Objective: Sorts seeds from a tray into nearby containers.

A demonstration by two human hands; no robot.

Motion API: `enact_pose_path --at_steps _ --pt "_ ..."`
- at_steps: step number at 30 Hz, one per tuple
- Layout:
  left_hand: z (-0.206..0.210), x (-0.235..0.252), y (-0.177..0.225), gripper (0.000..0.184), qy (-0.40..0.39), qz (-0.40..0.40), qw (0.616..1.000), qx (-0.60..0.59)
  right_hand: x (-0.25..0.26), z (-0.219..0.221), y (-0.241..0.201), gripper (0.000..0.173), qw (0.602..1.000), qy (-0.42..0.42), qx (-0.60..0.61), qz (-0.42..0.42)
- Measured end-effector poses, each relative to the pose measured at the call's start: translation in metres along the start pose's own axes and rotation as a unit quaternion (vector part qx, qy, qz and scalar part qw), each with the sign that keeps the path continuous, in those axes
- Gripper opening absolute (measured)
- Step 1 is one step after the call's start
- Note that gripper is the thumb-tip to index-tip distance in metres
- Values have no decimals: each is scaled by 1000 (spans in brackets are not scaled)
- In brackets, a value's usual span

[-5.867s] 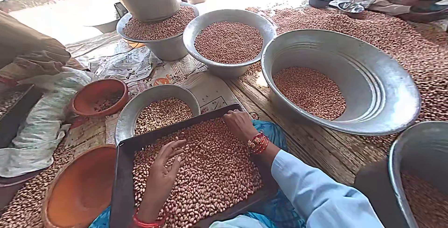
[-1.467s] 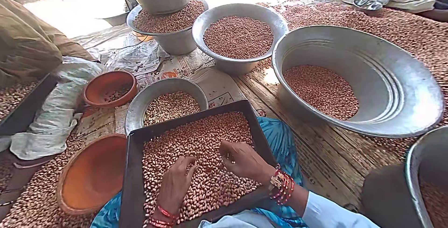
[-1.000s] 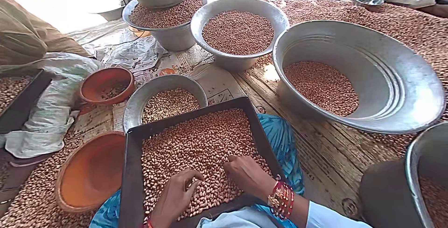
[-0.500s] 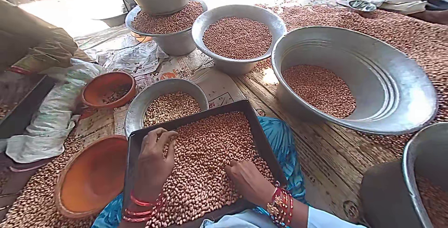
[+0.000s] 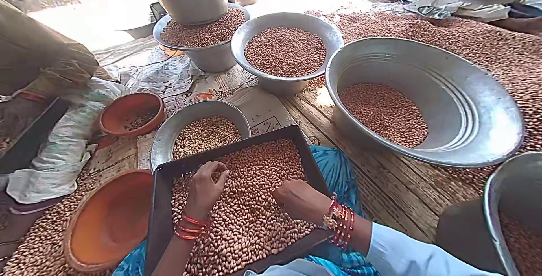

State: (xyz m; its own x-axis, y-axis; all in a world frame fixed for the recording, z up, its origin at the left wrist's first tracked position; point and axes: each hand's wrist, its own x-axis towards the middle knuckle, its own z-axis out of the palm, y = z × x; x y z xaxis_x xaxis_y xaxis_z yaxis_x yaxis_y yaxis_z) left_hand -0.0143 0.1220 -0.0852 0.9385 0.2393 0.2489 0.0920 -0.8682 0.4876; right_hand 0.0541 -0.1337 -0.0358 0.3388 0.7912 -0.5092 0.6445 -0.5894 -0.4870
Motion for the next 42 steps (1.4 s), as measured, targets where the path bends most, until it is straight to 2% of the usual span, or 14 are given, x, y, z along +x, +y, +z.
enact_pose_path --at_steps 2,4,6,8,11,14,17,19,22,25,27,30,36,42 --pt "-8 -1 3 19 -27 -59 997 -48 -1 -25 -5 19 973 215 56 -65" --pt "-6 -5 8 21 -58 -47 997 -33 3 -44 -12 23 882 444 89 -130" --pt "0 -11 13 21 -113 -29 993 11 8 -53 -13 19 825 541 80 -143" --pt "4 -12 17 22 -154 -34 987 42 8 -48 -6 18 858 497 64 -114" --pt "4 -9 25 19 -202 -39 976 71 10 -29 10 21 955 295 33 -28" --pt "-13 8 27 21 -281 -61 954 86 20 -7 16 24 982 187 20 27" --pt "-38 23 20 16 -85 -2 994 66 28 8 16 26 985 160 27 54" --pt "-57 36 16 33 65 37 994 82 34 13 16 26 985 157 17 62" --pt "-70 34 20 43 119 44 989 81 37 3 14 22 992 109 -8 57" --pt "-50 15 20 39 28 52 998 30 36 -18 17 17 997 73 -22 6" --pt "-39 4 18 38 -55 32 998 -2 38 -27 19 21 975 210 46 -47" --pt "-35 -1 13 38 -94 10 996 5 45 -41 16 30 893 433 102 -67" --pt "-39 12 18 39 -166 -81 964 193 40 -44 33 46 975 156 -7 160" --pt "16 -23 63 56 -245 -41 936 249 22 13 28 59 986 107 18 129"
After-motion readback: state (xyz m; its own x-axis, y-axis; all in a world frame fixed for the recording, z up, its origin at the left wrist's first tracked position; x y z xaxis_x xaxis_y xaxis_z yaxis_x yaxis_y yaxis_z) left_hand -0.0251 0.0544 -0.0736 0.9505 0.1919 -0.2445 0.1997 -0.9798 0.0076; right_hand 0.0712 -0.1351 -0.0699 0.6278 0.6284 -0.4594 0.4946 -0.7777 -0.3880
